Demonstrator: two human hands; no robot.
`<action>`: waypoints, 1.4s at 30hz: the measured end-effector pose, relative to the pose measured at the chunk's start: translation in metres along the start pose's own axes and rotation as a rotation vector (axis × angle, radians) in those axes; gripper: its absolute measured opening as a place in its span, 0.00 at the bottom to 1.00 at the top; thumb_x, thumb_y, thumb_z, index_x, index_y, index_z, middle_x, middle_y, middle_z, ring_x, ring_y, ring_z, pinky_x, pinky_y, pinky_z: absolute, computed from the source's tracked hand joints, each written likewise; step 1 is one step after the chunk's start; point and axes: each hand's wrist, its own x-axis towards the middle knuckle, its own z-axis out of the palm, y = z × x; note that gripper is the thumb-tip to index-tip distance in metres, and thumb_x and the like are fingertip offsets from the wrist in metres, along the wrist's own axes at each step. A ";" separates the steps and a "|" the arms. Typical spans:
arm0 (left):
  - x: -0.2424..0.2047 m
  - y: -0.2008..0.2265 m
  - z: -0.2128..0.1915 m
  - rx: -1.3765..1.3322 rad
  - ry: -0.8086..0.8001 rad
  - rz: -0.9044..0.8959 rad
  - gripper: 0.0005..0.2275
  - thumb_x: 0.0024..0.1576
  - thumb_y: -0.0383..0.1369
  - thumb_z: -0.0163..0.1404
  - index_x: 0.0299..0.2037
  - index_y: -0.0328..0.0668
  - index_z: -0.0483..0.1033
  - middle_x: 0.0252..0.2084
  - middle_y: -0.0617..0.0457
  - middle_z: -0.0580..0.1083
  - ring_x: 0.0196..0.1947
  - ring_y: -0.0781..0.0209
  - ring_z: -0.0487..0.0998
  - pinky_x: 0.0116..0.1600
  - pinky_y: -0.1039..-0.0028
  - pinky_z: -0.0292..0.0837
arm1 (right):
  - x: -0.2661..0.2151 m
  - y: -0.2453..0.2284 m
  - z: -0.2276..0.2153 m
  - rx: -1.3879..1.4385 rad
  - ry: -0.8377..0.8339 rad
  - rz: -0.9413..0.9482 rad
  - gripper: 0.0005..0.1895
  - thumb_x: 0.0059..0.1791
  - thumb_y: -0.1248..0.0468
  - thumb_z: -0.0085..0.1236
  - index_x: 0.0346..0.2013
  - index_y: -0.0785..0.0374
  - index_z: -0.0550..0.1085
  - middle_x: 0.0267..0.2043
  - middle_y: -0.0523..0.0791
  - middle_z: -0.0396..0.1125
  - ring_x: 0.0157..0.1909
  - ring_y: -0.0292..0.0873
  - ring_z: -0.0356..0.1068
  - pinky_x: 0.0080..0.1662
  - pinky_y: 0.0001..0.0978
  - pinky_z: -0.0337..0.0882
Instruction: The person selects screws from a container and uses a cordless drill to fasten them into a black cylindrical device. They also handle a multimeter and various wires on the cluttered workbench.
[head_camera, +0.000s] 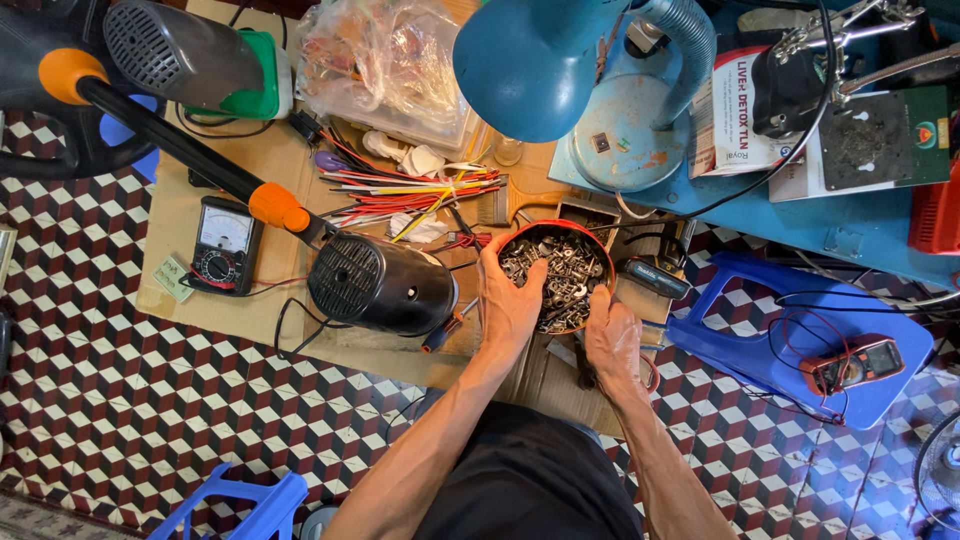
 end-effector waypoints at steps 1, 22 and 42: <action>-0.002 0.004 -0.004 0.057 0.019 0.109 0.27 0.56 0.32 0.59 0.63 0.36 0.61 0.57 0.37 0.68 0.56 0.44 0.72 0.60 0.58 0.68 | 0.001 0.005 0.000 0.004 0.004 -0.028 0.29 0.57 0.50 0.37 0.26 0.73 0.70 0.25 0.63 0.66 0.27 0.65 0.68 0.36 0.56 0.66; -0.008 0.011 -0.018 0.497 -0.152 0.548 0.05 0.49 0.32 0.62 0.33 0.45 0.82 0.34 0.53 0.74 0.40 0.52 0.74 0.46 0.61 0.71 | -0.032 0.037 0.013 -0.226 0.021 -0.134 0.23 0.57 0.51 0.37 0.38 0.65 0.74 0.27 0.63 0.67 0.30 0.67 0.68 0.35 0.60 0.66; -0.058 -0.041 -0.082 -0.887 -0.609 -0.737 0.14 0.62 0.30 0.52 0.56 0.31 0.73 0.48 0.45 0.79 0.47 0.60 0.81 0.54 0.73 0.80 | -0.162 0.218 0.057 -0.158 -0.083 0.149 0.15 0.61 0.56 0.44 0.40 0.62 0.72 0.28 0.60 0.71 0.32 0.65 0.72 0.37 0.57 0.70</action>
